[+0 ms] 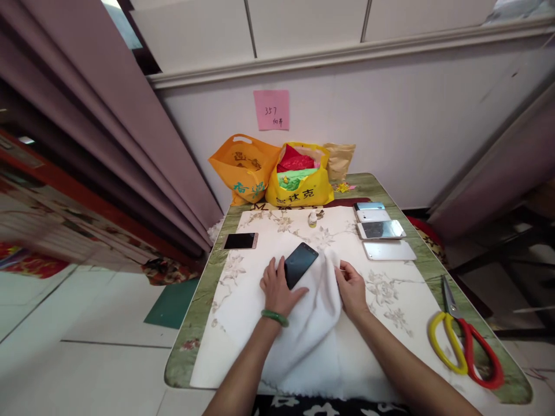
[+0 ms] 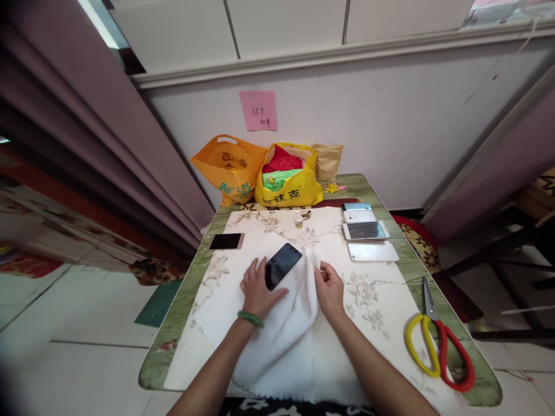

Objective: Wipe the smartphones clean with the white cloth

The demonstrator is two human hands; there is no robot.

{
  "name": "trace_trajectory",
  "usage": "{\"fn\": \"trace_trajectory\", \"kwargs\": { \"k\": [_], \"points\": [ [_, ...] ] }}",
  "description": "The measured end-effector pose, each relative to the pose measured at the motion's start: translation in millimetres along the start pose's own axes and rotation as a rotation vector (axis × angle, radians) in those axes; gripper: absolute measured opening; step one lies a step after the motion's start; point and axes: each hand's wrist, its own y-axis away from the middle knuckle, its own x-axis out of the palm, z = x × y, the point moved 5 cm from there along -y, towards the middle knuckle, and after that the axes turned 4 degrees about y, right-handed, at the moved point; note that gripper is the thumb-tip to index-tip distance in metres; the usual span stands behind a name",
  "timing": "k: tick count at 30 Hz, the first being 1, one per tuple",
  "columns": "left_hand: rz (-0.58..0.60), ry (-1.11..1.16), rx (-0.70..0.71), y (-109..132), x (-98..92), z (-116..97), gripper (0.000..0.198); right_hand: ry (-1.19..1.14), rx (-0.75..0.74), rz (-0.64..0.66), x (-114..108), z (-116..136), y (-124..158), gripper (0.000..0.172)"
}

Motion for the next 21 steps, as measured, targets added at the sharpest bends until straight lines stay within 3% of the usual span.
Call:
{"fn": "trace_trajectory", "kwargs": {
  "k": [2, 4, 6, 10, 13, 15, 18, 21],
  "points": [
    [0.014, -0.128, -0.014, 9.0, 1.6, 4.3, 0.101, 0.097, -0.045, -0.051, 0.0, 5.3, -5.7, 0.053],
    [0.003, -0.175, -0.041, 13.5, 2.4, 10.1, 0.092, 0.174, -0.128, -0.085, 3.8, 16.4, -12.6, 0.060],
    [-0.040, -0.195, -0.075, 14.1, 1.7, 17.2, 0.082, 0.267, -0.266, -0.070, 14.7, 31.5, -16.5, 0.054],
    [-0.086, -0.209, -0.045, 11.8, 2.7, 27.5, 0.071, 0.513, -0.582, 0.188, 64.1, 52.4, -0.4, 0.030],
    [-0.099, -0.200, 0.005, 11.4, 4.4, 31.5, 0.066, 0.697, -0.701, 0.410, 101.4, 50.1, 23.1, 0.029],
    [-0.112, -0.192, 0.019, 11.4, 4.5, 32.7, 0.064, 0.791, -0.770, 0.517, 114.1, 47.3, 29.6, 0.029],
    [-0.134, -0.177, 0.032, 10.6, 2.7, 31.3, 0.061, 0.923, -0.740, 0.520, 109.1, 46.2, 8.3, 0.027],
    [-0.149, -0.158, 0.042, 9.6, -0.4, 28.8, 0.060, 1.027, -0.572, 0.329, 90.4, 50.1, -26.8, 0.028]
  ]
}}
